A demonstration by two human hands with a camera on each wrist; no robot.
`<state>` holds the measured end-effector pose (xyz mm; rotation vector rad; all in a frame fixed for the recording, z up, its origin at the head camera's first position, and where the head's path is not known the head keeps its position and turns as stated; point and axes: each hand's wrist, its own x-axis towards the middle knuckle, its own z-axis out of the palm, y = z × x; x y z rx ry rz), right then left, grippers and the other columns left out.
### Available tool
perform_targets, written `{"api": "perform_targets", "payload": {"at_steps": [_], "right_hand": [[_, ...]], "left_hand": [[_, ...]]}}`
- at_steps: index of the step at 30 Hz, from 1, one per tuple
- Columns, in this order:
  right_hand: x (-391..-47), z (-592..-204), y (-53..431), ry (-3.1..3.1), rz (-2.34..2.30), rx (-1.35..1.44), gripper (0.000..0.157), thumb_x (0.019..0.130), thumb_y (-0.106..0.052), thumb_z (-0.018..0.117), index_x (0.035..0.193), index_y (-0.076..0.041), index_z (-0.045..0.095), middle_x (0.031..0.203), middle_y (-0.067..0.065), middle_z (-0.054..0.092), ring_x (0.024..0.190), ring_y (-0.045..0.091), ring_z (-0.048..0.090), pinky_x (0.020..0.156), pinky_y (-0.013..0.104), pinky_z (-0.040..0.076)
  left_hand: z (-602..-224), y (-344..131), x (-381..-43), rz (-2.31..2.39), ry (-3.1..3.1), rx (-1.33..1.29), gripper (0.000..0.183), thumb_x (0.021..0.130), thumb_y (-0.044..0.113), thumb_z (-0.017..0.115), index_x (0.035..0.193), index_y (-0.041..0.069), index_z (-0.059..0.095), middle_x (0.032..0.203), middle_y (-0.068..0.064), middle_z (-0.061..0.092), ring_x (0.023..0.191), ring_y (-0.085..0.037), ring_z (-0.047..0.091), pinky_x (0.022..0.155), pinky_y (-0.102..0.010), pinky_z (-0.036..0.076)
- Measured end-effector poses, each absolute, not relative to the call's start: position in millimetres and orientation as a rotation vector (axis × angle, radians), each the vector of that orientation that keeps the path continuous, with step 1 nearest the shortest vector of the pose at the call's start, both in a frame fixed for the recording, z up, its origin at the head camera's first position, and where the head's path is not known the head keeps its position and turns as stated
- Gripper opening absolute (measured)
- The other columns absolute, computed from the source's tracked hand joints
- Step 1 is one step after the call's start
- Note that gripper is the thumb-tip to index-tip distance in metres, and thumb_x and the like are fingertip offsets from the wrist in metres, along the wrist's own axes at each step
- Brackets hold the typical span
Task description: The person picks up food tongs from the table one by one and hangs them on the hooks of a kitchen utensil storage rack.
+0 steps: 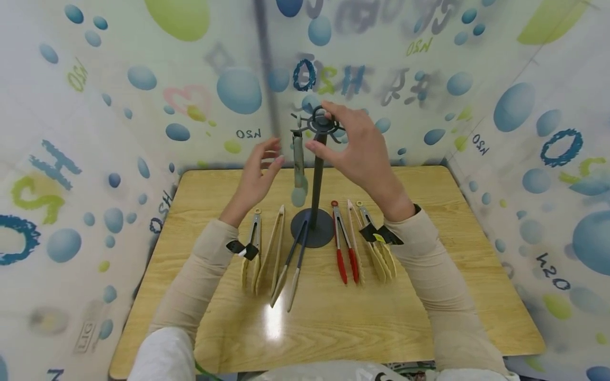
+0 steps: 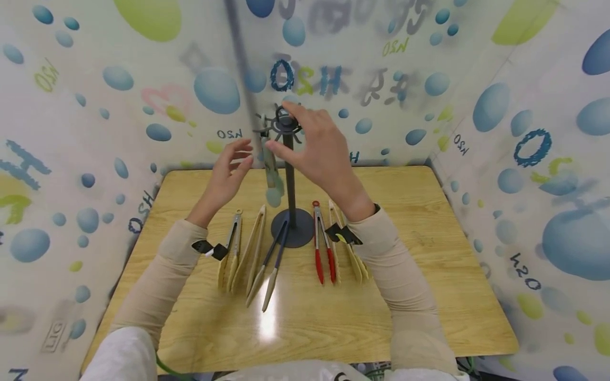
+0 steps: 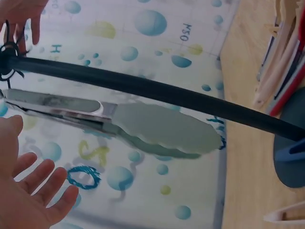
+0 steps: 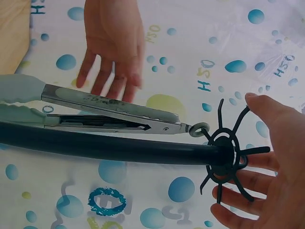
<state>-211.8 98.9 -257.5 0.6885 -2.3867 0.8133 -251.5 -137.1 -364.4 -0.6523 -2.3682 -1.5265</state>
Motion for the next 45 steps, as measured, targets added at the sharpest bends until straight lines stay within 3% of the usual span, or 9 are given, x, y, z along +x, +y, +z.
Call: {"api": "perform_targets", "payload": {"at_steps": [5, 12, 21, 28, 36, 45], "right_hand": [[-212.2, -255.9, 98.0, -2.377, 0.808, 0.678, 0.072, 0.079, -0.057, 0.066, 0.141, -0.027, 0.045, 0.121, 0.001, 0.062, 0.109, 0.021, 0.051, 0.088, 0.040, 0.046], [-212.5, -255.0, 100.0, -2.385, 0.744, 0.692, 0.067, 0.084, -0.053, 0.064, 0.142, -0.027, 0.043, 0.128, 0.002, 0.061, 0.113, 0.023, 0.051, 0.090, 0.041, 0.047], [-213.5, -251.1, 108.9, -2.406, 0.712, 0.825, 0.063, 0.088, -0.048, 0.061, 0.144, -0.027, 0.040, 0.132, 0.004, 0.060, 0.118, 0.025, 0.051, 0.097, 0.044, 0.042], [-213.0, -245.0, 113.7, -2.440, 0.727, 0.881, 0.063, 0.088, -0.045, 0.062, 0.144, -0.026, 0.040, 0.136, 0.003, 0.056, 0.121, 0.026, 0.050, 0.100, 0.045, 0.041], [-211.5, -242.6, 112.5, -2.476, 0.720, 0.856, 0.065, 0.087, -0.048, 0.062, 0.144, -0.029, 0.039, 0.137, 0.000, 0.056, 0.117, 0.024, 0.050, 0.098, 0.044, 0.041], [-209.7, -242.7, 108.1, -2.486, 0.708, 0.829, 0.068, 0.085, -0.050, 0.063, 0.144, -0.033, 0.036, 0.136, 0.003, 0.056, 0.120, 0.025, 0.049, 0.100, 0.045, 0.040]], "left_hand": [[-385.4, -146.7, -256.8, -1.490, -2.434, -0.526, 0.048, 0.098, 0.033, 0.049, 0.141, 0.015, 0.039, 0.134, -0.015, 0.048, 0.118, -0.030, 0.053, 0.096, -0.048, 0.045], [-417.7, -161.3, -261.0, -1.413, -2.596, -0.316, 0.045, 0.098, 0.028, 0.048, 0.138, 0.006, 0.043, 0.129, -0.020, 0.049, 0.111, -0.034, 0.055, 0.091, -0.048, 0.048], [-462.2, -185.1, -264.9, -1.137, -3.002, -0.100, 0.054, 0.098, 0.031, 0.046, 0.142, 0.003, 0.036, 0.136, -0.025, 0.042, 0.115, -0.038, 0.051, 0.093, -0.049, 0.047], [-482.0, -189.8, -257.0, -0.810, -3.247, 0.069, 0.061, 0.095, 0.034, 0.052, 0.141, -0.002, 0.035, 0.139, -0.030, 0.035, 0.121, -0.049, 0.043, 0.093, -0.058, 0.044], [-493.2, -188.2, -248.2, -0.715, -3.321, 0.071, 0.058, 0.092, 0.034, 0.057, 0.132, -0.005, 0.041, 0.131, -0.031, 0.042, 0.104, -0.047, 0.053, 0.076, -0.054, 0.049], [-513.7, -189.1, -245.0, -0.678, -3.337, 0.102, 0.064, 0.088, 0.030, 0.063, 0.136, -0.005, 0.038, 0.130, -0.031, 0.043, 0.102, -0.045, 0.056, 0.081, -0.058, 0.049]]}}
